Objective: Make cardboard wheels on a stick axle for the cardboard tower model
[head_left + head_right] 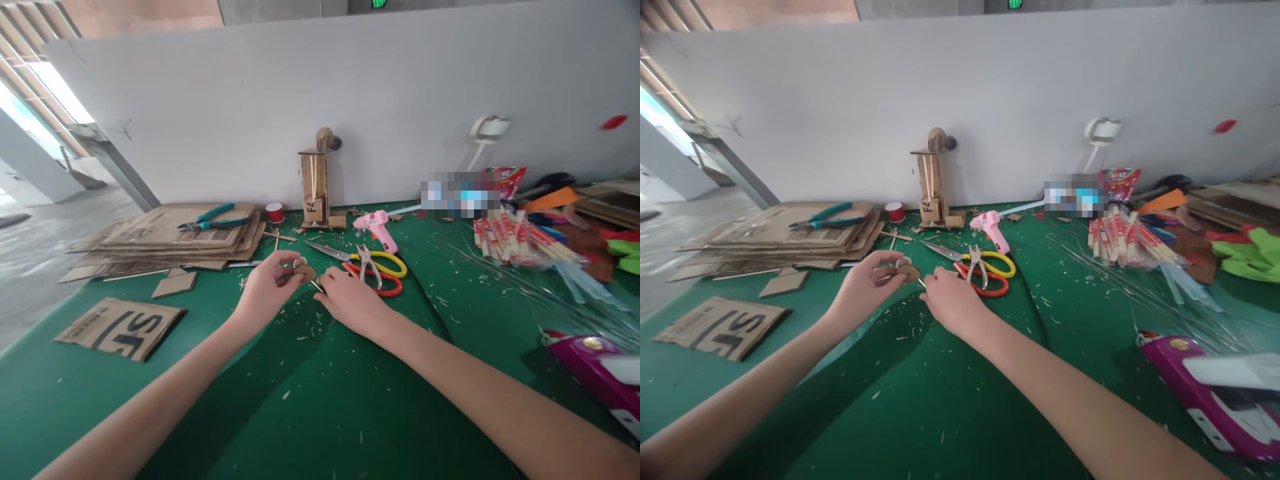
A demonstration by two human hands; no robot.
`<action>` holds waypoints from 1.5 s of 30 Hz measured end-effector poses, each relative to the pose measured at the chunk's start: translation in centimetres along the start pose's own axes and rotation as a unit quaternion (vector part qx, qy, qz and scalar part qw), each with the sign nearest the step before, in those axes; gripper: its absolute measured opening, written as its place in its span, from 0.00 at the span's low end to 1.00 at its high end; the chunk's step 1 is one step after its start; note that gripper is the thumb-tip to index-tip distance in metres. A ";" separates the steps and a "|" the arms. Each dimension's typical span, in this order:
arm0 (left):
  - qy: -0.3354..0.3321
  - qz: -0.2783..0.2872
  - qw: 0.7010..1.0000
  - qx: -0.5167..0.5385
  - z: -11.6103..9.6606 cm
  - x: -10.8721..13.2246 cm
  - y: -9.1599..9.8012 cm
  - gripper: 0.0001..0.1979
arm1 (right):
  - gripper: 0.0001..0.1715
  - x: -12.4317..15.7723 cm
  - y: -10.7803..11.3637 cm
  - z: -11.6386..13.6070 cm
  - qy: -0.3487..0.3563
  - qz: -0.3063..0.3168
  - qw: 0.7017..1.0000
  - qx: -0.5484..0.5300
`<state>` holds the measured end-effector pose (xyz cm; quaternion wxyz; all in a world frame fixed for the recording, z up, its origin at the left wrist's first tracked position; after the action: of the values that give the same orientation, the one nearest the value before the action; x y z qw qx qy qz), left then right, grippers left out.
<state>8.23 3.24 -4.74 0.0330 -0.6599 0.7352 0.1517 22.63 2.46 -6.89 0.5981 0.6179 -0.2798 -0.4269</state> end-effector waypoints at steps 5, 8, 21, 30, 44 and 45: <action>-0.008 -0.019 1.000 -0.014 0.6 -0.1 0.3 0.14 | 0.08 -0.1 0.5 0.1 -0.032 0.002 0.998 -0.047; -0.014 -0.045 0.998 -0.036 1.0 -0.4 1.0 0.16 | 0.09 0.2 1.0 -0.6 -0.068 0.011 0.991 -0.114; 0.025 -0.113 0.993 0.036 1.9 -1.1 2.8 0.22 | 0.08 0.1 -0.7 -1.2 -0.234 -0.005 0.799 -0.554; 0.006 -0.112 0.994 0.006 1.7 -0.7 2.1 0.21 | 0.11 0.1 -1.2 -0.9 -0.235 -0.005 0.784 -0.574; -0.021 -0.120 0.992 0.013 1.4 -0.7 2.1 0.19 | 0.10 0.6 -1.8 0.0 -0.114 0.032 0.905 -0.409; -0.023 -0.114 0.993 0.008 1.4 -0.7 2.0 0.19 | 0.10 0.6 -1.8 0.0 -0.110 0.028 0.906 -0.407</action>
<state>6.12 4.47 -5.53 0.0724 -0.7356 0.6552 0.1561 22.66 2.19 -8.82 0.7748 0.2614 -0.1627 -0.5522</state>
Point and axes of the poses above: each hand's wrist, its own x-axis away from the middle knuckle, its own y-axis out of the back of the hand, z = x × y, the point moved 5 cm from there along -x, towards the middle knuckle, and after that the axes turned 14 degrees about x, right-handed, at the moved point
